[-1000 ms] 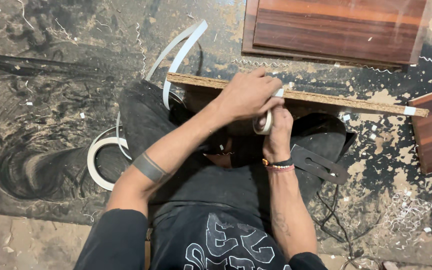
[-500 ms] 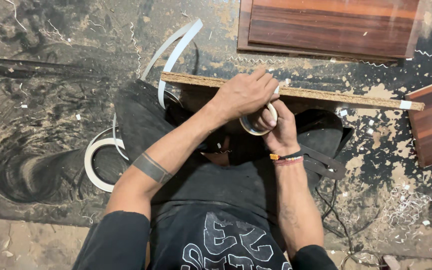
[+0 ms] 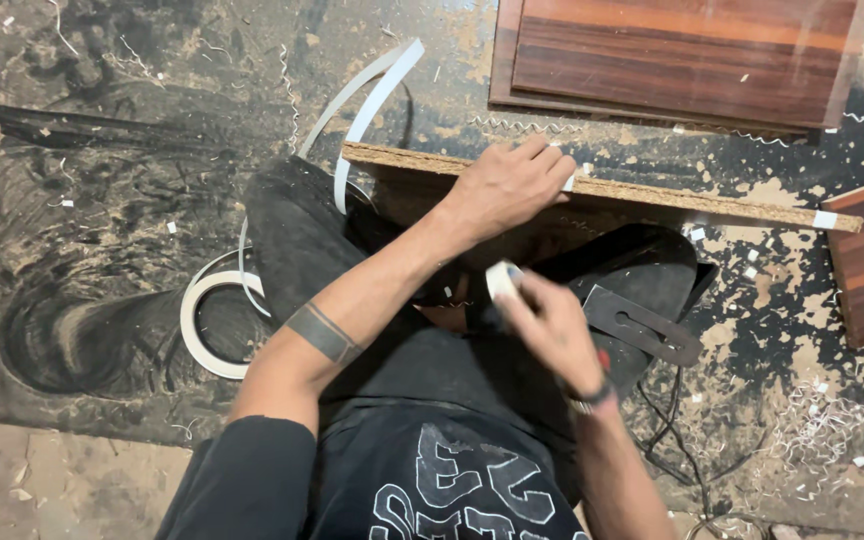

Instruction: The person sits on the workshop floor and applies white edge banding tape to the edges of particle board panels. They press the tape onto a board edge with a hand-held iron, peel tape from the roll, align it along the raw edge, and run the iron along the strip to bond it, working on multiple boards.

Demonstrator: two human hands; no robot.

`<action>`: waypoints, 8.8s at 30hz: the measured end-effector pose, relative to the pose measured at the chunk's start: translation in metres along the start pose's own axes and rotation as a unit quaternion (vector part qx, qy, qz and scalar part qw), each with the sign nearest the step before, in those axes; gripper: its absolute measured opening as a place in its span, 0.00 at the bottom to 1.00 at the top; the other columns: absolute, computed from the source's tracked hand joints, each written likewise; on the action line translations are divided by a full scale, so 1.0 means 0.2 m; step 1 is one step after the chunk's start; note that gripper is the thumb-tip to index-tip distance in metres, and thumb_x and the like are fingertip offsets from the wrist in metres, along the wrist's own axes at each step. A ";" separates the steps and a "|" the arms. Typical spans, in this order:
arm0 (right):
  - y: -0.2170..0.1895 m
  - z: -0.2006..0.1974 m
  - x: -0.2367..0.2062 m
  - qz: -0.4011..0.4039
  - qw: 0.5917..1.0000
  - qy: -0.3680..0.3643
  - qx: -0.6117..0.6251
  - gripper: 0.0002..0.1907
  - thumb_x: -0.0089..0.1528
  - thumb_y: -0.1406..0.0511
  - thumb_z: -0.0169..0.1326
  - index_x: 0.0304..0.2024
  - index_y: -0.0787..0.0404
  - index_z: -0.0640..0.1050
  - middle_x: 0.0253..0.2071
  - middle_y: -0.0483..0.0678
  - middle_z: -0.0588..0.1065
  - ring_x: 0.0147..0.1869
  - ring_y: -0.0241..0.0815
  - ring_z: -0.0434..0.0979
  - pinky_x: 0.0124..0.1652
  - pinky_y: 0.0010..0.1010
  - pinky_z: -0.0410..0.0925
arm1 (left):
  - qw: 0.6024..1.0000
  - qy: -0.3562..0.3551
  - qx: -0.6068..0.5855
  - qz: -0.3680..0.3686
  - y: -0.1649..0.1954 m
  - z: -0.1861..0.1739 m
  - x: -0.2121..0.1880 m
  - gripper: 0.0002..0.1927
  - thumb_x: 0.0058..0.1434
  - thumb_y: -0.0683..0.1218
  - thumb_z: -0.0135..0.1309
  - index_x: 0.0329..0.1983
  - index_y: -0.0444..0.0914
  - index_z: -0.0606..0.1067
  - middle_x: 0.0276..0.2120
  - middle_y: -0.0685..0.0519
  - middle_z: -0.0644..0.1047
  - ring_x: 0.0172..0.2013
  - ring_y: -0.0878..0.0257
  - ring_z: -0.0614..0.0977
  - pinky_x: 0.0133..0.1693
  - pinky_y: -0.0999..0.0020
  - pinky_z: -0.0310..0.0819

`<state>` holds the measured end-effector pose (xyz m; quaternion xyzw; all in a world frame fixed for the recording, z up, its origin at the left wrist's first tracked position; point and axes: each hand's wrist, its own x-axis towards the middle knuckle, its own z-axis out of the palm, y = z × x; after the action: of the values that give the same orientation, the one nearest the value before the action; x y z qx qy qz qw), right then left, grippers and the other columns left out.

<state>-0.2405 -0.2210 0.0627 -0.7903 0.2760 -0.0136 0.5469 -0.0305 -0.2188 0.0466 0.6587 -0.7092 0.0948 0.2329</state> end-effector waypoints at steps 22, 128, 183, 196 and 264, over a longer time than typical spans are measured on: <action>-0.33 -0.40 -0.01 -0.208 0.882 0.181 -0.382 0.27 0.57 0.63 0.66 0.57 0.62 0.75 0.54 0.57 0.77 0.60 0.57 0.76 0.61 0.44 0.67 | 0.955 -0.157 -0.055 -0.245 -0.91 -0.34 -0.67 0.41 0.51 0.27 0.47 0.67 0.49 0.74 0.64 0.48 0.73 0.62 0.48 0.74 0.59 0.57 0.71; -0.19 0.30 0.40 -0.004 0.912 0.180 0.368 0.17 0.70 0.67 0.52 0.56 0.65 0.61 0.32 0.50 0.78 0.34 0.35 0.78 0.38 0.25 0.71 | 0.995 0.013 -0.094 -0.020 -0.26 -0.36 -0.19 0.19 0.55 0.45 0.57 0.47 0.32 0.71 0.48 0.43 0.74 0.47 0.46 0.80 0.45 0.51 0.78; 0.18 0.39 0.60 0.073 0.648 -0.106 0.751 0.11 0.73 0.65 0.48 0.34 0.60 0.69 0.24 0.43 0.69 0.26 0.35 0.70 0.35 0.30 0.67 | 0.993 -0.074 -0.089 0.019 -0.32 -0.28 -0.23 0.11 0.65 0.48 0.56 0.38 0.36 0.70 0.33 0.49 0.75 0.38 0.51 0.80 0.35 0.58 0.77; -0.15 -0.11 -0.48 0.038 0.905 -0.175 -0.387 0.31 0.61 0.57 0.56 0.67 0.49 0.67 0.30 0.52 0.79 0.34 0.54 0.81 0.35 0.45 0.73 | 0.973 -0.081 -0.170 -0.131 -0.31 -0.21 -0.28 0.22 0.58 0.55 0.68 0.43 0.39 0.70 0.36 0.48 0.77 0.41 0.47 0.80 0.39 0.52 0.74; 0.00 -0.86 0.04 -0.121 0.878 0.200 -0.417 0.12 0.63 0.65 0.63 0.50 0.55 0.84 0.50 0.49 0.81 0.50 0.51 0.81 0.47 0.39 0.72 | 0.942 -0.177 -0.120 -0.260 -0.95 -0.98 -0.74 0.20 0.62 0.61 0.59 0.54 0.53 0.81 0.40 0.56 0.81 0.39 0.54 0.83 0.39 0.60 0.77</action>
<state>-0.2888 -0.3720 0.1303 -0.9528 0.2616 -0.1216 0.0941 0.1984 -0.0214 0.1174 0.7935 -0.5491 -0.1728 0.1973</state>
